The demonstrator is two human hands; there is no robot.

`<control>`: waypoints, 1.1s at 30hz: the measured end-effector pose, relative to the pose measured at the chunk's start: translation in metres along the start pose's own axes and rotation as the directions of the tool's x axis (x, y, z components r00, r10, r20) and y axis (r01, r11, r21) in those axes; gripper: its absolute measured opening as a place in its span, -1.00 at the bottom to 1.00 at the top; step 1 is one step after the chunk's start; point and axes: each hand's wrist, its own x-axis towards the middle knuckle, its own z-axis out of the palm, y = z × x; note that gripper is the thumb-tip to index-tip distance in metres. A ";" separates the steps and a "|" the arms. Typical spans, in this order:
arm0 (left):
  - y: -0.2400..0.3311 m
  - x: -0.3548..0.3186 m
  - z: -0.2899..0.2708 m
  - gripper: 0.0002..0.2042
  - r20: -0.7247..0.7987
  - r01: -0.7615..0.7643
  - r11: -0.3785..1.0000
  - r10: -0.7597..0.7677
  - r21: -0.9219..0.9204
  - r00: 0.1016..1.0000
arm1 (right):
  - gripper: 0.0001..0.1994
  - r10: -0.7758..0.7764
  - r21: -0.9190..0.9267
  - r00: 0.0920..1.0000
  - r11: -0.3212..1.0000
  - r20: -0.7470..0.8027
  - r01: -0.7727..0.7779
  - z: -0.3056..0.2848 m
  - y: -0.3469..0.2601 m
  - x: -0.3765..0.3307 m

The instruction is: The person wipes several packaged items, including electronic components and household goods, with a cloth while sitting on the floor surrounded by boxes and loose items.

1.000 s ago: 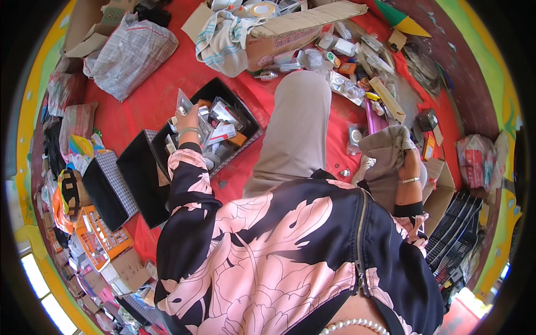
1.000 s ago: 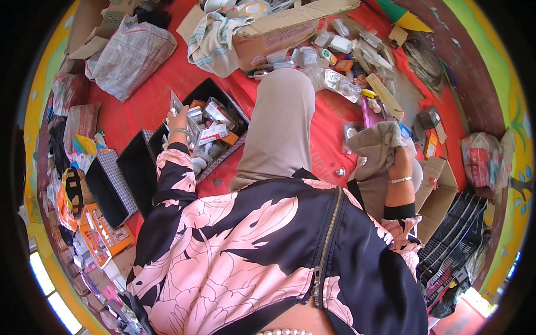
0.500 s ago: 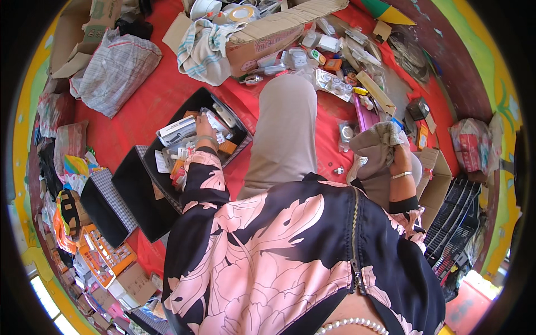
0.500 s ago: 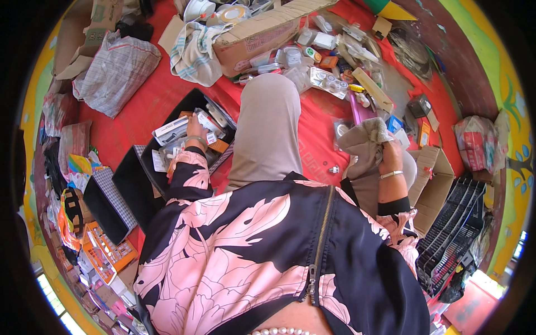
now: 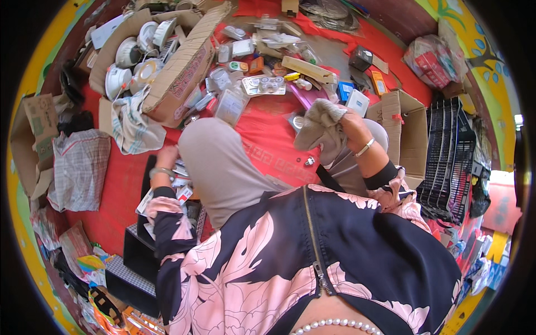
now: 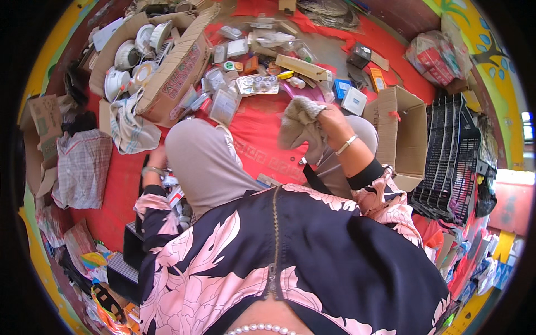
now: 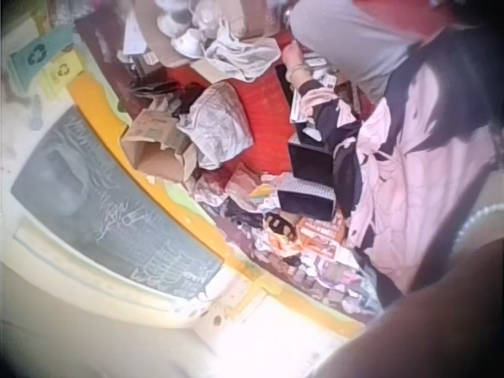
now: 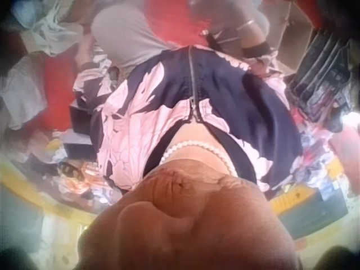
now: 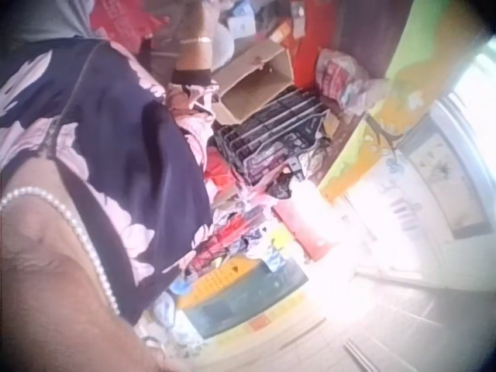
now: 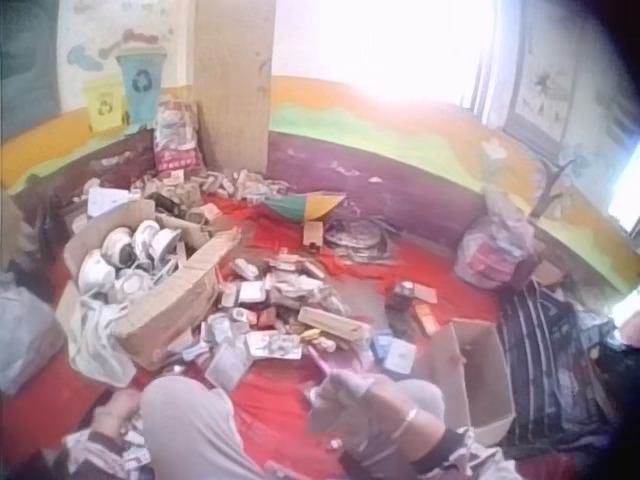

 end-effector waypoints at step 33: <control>0.182 0.202 0.051 -0.78 0.343 0.455 0.183 -0.437 -0.872 0.832 | -0.73 -0.093 0.230 0.995 0.969 0.016 0.087 -0.016 -0.016 0.029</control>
